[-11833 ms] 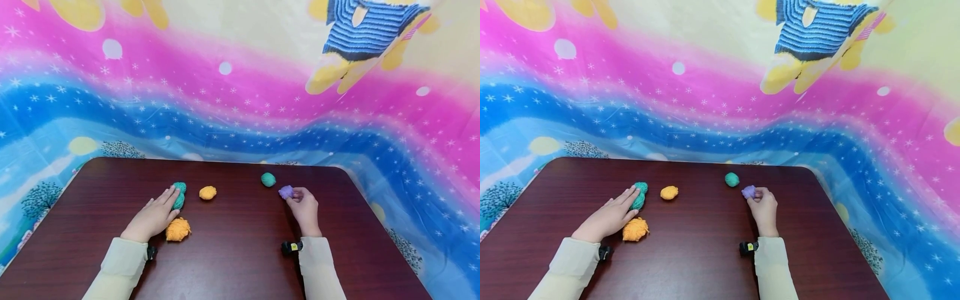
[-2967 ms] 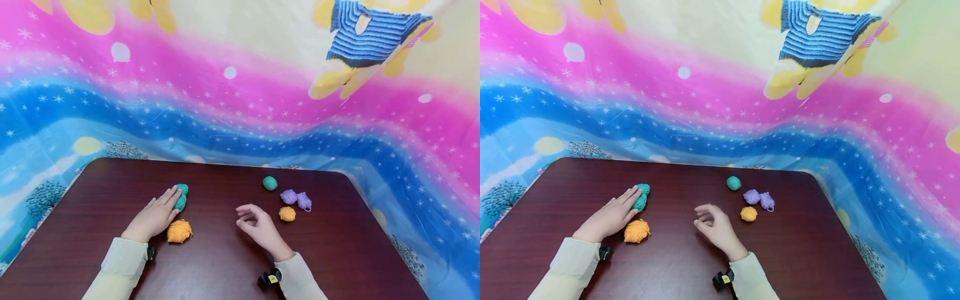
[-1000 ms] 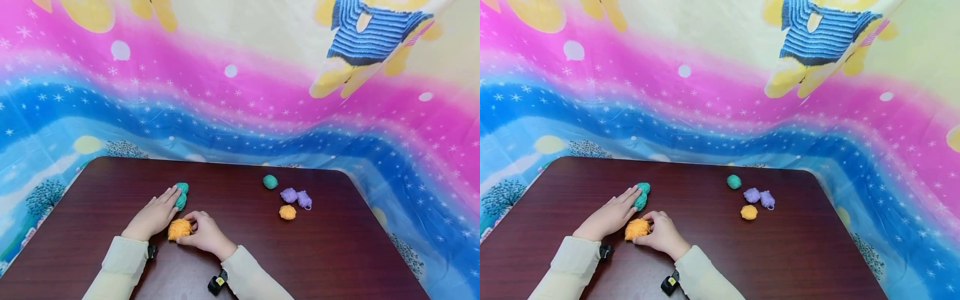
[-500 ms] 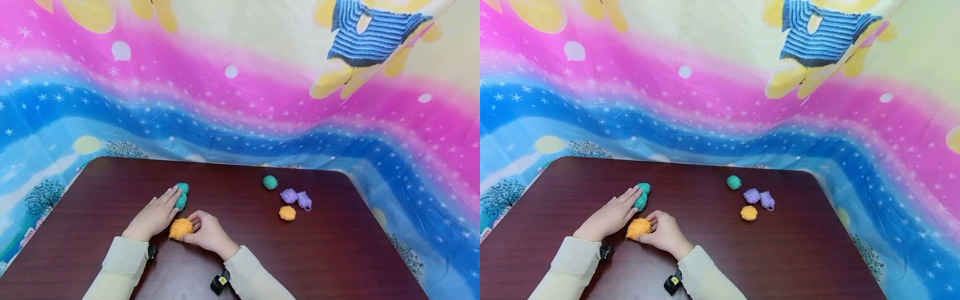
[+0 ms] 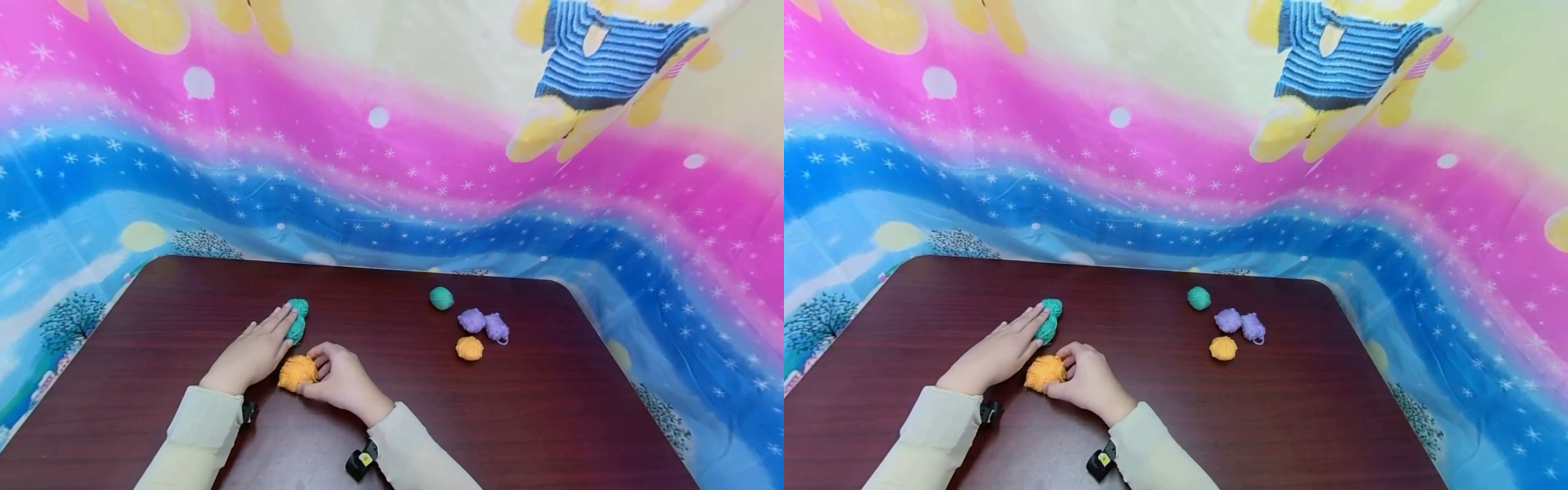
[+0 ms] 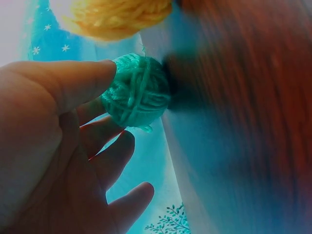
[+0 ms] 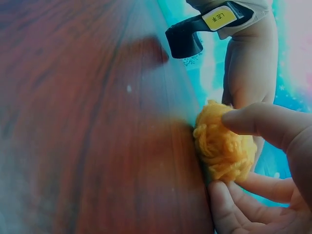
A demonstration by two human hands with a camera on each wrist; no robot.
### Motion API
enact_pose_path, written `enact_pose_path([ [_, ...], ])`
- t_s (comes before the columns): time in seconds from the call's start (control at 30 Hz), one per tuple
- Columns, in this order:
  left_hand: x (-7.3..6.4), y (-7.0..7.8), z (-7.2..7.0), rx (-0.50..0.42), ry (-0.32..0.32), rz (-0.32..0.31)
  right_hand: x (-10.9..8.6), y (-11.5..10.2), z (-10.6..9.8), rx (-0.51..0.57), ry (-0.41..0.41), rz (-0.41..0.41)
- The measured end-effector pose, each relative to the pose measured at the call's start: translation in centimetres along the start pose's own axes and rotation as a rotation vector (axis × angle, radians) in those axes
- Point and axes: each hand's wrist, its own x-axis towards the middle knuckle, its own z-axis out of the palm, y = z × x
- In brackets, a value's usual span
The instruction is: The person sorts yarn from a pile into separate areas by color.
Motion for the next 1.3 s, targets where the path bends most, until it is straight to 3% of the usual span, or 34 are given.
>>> enact_pose_path([
  [0.33,-0.1,-0.1,0.0,-0.011,0.003,0.002,0.1,-0.5,0.6,-0.182,0.005,-0.045],
  [0.93,0.0,0.3,-0.2,0.018,-0.008,-0.007,-1.2,0.0,-2.1,-0.162,0.021,-0.078],
  [1.3,-0.1,0.5,-0.3,0.029,-0.012,-0.008,-2.5,0.8,-5.0,-0.141,0.110,-0.085],
])
